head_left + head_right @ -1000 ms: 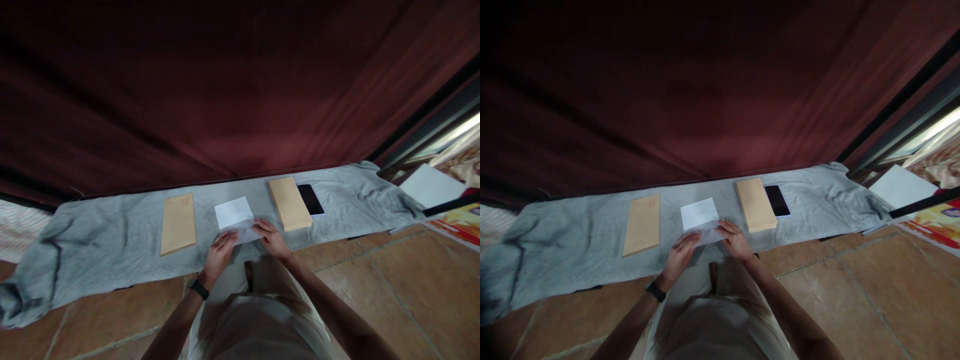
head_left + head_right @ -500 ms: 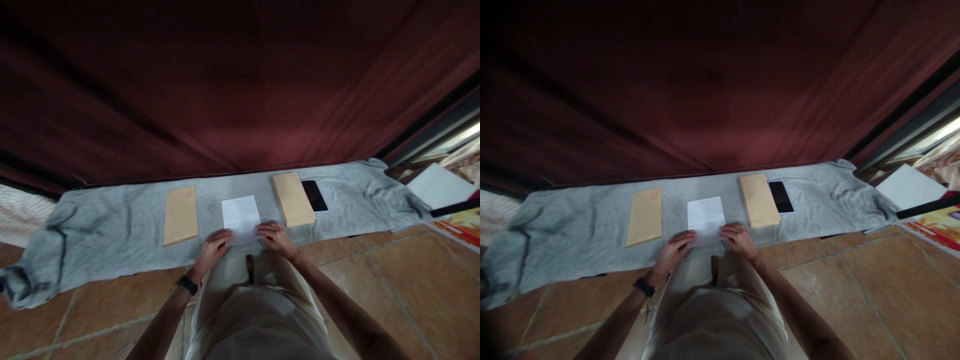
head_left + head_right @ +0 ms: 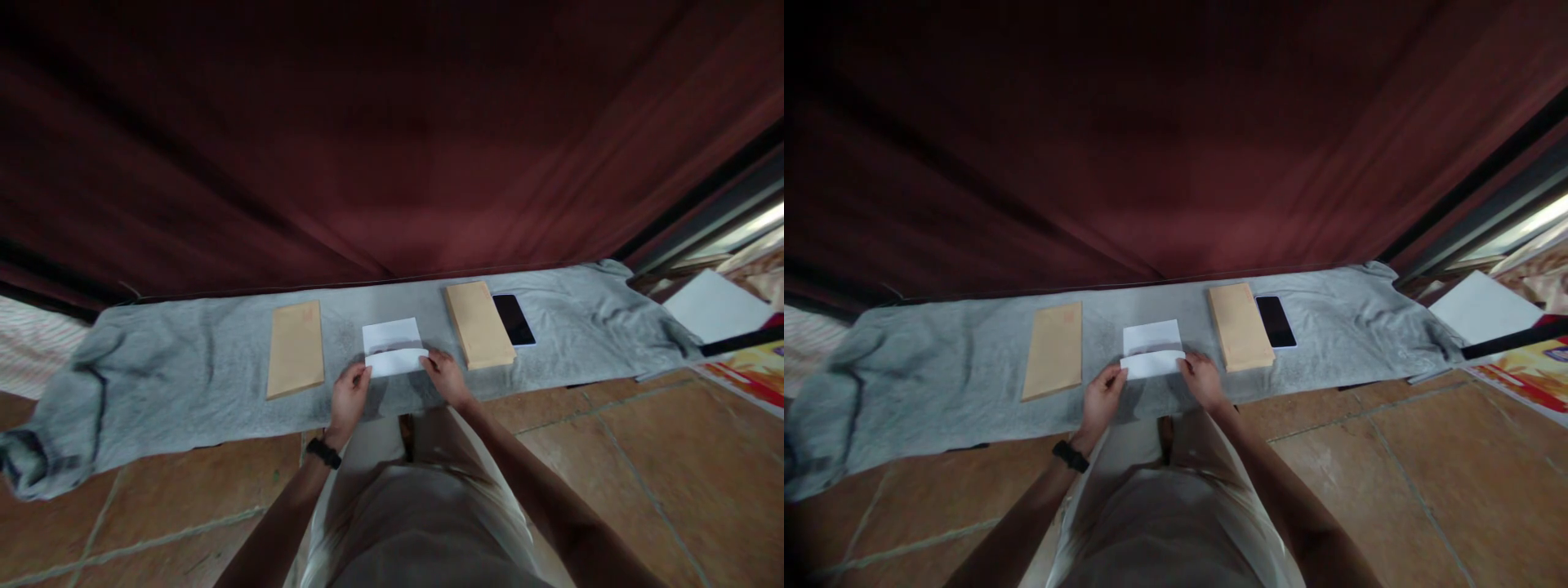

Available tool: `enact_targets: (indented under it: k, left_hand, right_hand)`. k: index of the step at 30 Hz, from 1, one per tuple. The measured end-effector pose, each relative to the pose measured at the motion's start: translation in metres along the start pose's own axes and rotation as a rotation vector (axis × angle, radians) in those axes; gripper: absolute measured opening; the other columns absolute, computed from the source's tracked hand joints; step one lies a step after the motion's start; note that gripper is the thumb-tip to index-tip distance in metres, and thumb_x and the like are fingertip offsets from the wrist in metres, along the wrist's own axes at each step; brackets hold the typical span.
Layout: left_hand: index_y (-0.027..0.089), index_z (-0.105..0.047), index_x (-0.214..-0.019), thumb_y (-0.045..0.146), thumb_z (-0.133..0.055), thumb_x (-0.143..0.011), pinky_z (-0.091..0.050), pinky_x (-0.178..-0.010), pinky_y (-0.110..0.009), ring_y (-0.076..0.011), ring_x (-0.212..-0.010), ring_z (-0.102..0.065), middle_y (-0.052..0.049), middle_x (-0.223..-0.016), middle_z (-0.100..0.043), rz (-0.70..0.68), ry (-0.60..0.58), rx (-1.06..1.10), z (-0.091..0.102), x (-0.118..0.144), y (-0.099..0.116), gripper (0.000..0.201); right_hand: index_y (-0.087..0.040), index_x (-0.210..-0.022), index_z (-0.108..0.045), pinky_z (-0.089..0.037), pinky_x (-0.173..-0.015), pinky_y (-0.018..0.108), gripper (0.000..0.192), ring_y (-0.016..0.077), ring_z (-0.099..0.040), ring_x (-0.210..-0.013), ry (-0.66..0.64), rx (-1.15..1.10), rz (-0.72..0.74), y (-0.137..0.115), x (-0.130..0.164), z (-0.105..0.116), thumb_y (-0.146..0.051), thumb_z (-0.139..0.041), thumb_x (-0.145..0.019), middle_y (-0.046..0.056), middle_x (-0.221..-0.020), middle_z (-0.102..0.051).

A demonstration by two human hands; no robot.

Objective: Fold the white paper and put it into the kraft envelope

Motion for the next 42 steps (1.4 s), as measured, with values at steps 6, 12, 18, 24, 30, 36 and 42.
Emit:
enact_targets:
  k: [6,12,18,24,30,36,42]
  left_hand:
    - [0.019,-0.072,-0.096,0.036,-0.053,-0.097,-0.046,-0.069,-0.026,-0.0176,-0.074,-0.066,-0.004,-0.084,-0.074,0.077,0.011,-0.188,-0.006,-0.013,0.017,0.025]
    - [0.020,-0.074,-0.101,0.033,-0.054,-0.099,-0.039,-0.066,-0.025,-0.0178,-0.079,-0.067,-0.006,-0.092,-0.076,0.194,-0.034,-0.429,-0.008,-0.018,0.028,0.024]
    - [0.022,-0.074,-0.101,0.037,-0.054,-0.099,-0.038,-0.065,-0.026,-0.0194,-0.083,-0.068,-0.007,-0.097,-0.078,0.320,-0.085,-0.547,-0.008,-0.029,0.034,0.025]
    - [0.021,-0.074,-0.099,0.038,-0.056,-0.097,-0.041,-0.067,-0.027,-0.0212,-0.086,-0.070,-0.008,-0.099,-0.078,0.349,-0.136,-0.492,-0.007,-0.042,0.027,0.024]
    - [0.020,-0.073,-0.103,0.034,-0.056,-0.097,-0.045,-0.073,-0.024,-0.0179,-0.089,-0.071,-0.006,-0.101,-0.078,0.331,-0.167,-0.435,-0.005,-0.044,0.018,0.023]
    - [0.019,-0.074,-0.093,0.035,-0.054,-0.097,-0.044,-0.068,-0.025,-0.0179,-0.082,-0.071,-0.006,-0.091,-0.078,0.334,-0.203,-0.451,-0.001,-0.048,0.019,0.026]
    - [0.021,-0.074,-0.099,0.037,-0.051,-0.098,-0.044,-0.069,-0.027,-0.0212,-0.088,-0.071,-0.009,-0.098,-0.078,0.337,-0.184,-0.536,-0.002,-0.053,0.030,0.028]
  right_hand:
    - [-0.022,-0.107,-0.074,-0.050,-0.079,0.025,0.033,0.0193,-0.073,-0.092,-0.118,0.180,-0.266,-0.014,-0.014,0.006,-0.039,-0.046,-0.106,0.007,-0.100,-0.079]
    - [-0.024,-0.110,-0.074,-0.051,-0.076,0.026,0.034,0.0219,-0.075,-0.094,-0.172,0.224,-0.350,-0.018,-0.026,0.009,-0.045,-0.048,-0.105,0.009,-0.100,-0.079]
    - [-0.025,-0.112,-0.074,-0.052,-0.079,0.025,0.035,0.0213,-0.075,-0.096,-0.174,0.254,-0.391,-0.022,-0.035,0.009,-0.046,-0.047,-0.105,0.009,-0.100,-0.079]
    - [-0.025,-0.111,-0.074,-0.054,-0.080,0.025,0.034,0.0200,-0.076,-0.095,-0.165,0.288,-0.395,-0.023,-0.043,0.006,-0.046,-0.047,-0.105,0.008,-0.101,-0.079]
    - [-0.024,-0.109,-0.074,-0.054,-0.078,0.025,0.036,0.0212,-0.076,-0.095,-0.159,0.285,-0.401,-0.023,-0.047,0.006,-0.048,-0.047,-0.104,0.009,-0.099,-0.079]
    - [-0.024,-0.111,-0.074,-0.054,-0.080,0.027,0.038,0.0221,-0.075,-0.097,-0.178,0.293,-0.400,-0.025,-0.052,0.006,-0.049,-0.046,-0.104,0.010,-0.101,-0.079]
    - [-0.022,-0.113,-0.073,-0.054,-0.083,0.029,0.039,0.0241,-0.075,-0.099,-0.166,0.318,-0.396,-0.027,-0.061,0.006,-0.049,-0.046,-0.104,0.012,-0.103,-0.078]
Point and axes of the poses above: each hand's wrist, its own x-axis away from the middle knuckle, its own z-axis out of the back of the hand, y = z × x, the point moved 3 cm from there along -x, towards the middle knuckle
